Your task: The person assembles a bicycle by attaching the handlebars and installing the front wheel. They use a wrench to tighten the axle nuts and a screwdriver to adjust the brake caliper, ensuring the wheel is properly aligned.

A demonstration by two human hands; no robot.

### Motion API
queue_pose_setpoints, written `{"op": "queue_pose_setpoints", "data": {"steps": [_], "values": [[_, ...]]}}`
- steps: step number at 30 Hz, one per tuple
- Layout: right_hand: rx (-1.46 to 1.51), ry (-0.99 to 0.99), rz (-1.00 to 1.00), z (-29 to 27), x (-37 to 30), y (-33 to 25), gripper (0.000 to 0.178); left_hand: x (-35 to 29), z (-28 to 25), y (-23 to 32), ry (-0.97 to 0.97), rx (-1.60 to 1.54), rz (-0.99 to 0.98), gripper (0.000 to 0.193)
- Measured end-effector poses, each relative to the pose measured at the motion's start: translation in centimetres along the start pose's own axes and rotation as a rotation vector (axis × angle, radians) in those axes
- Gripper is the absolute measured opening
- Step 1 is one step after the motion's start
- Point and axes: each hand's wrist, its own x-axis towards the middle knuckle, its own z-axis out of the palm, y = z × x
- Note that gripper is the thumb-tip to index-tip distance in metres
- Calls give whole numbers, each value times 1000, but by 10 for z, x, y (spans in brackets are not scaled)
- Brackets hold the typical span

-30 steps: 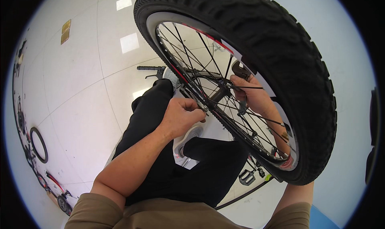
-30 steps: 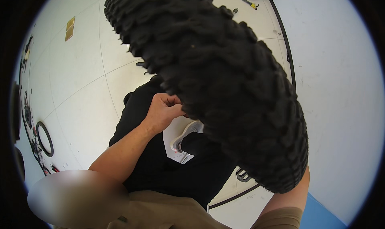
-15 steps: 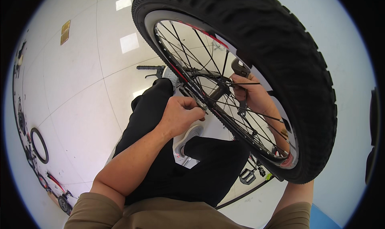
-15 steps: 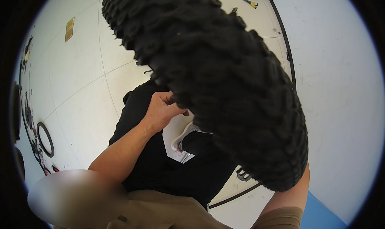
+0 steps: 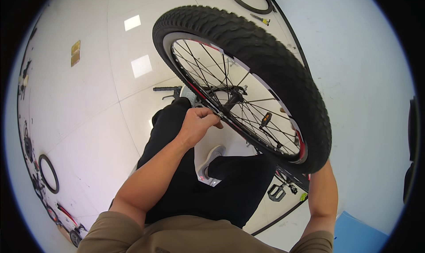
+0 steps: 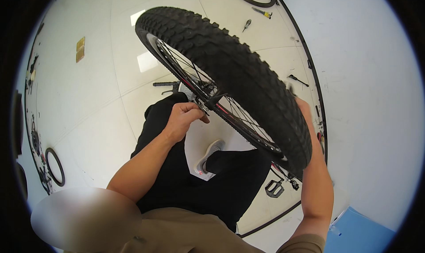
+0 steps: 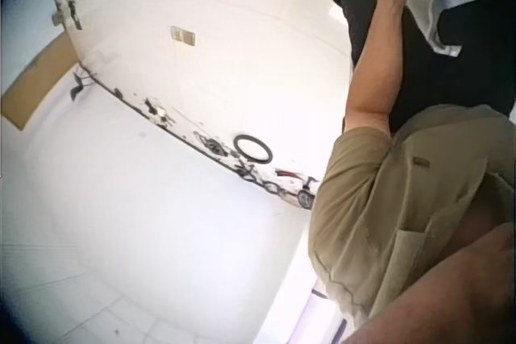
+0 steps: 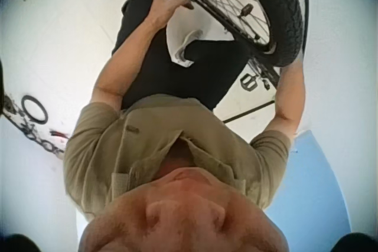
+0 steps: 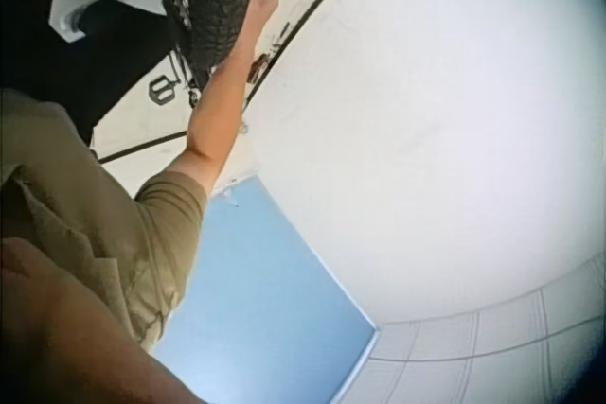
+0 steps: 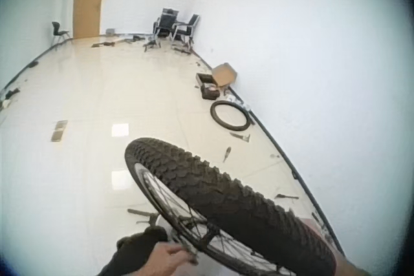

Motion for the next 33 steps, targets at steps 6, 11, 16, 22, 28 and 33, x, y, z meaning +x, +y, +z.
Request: {"op": "queue_pose_setpoints", "data": {"steps": [6,11,16,22,28,33], "values": [[172,113,-342,-31,-83,-15,29,-2,-2,-1,-5,-88,-32,25],[-224,214,-748,13,-110,-42,56,-2,-13,-5,-91,-96,42,20],[-364,423,-830,12,-108,-26,37,-16,-10,13,-173,43,-73,20],[-367,487,-804,19,-114,-11,39,-28,-15,94,458,302,537,34],[-367,496,-807,26,-123,-18,41,-6,34,227,522,870,1351,28],[-407,636,-719,29,-113,-11,45,10,51,238,438,1067,875,47]]}}
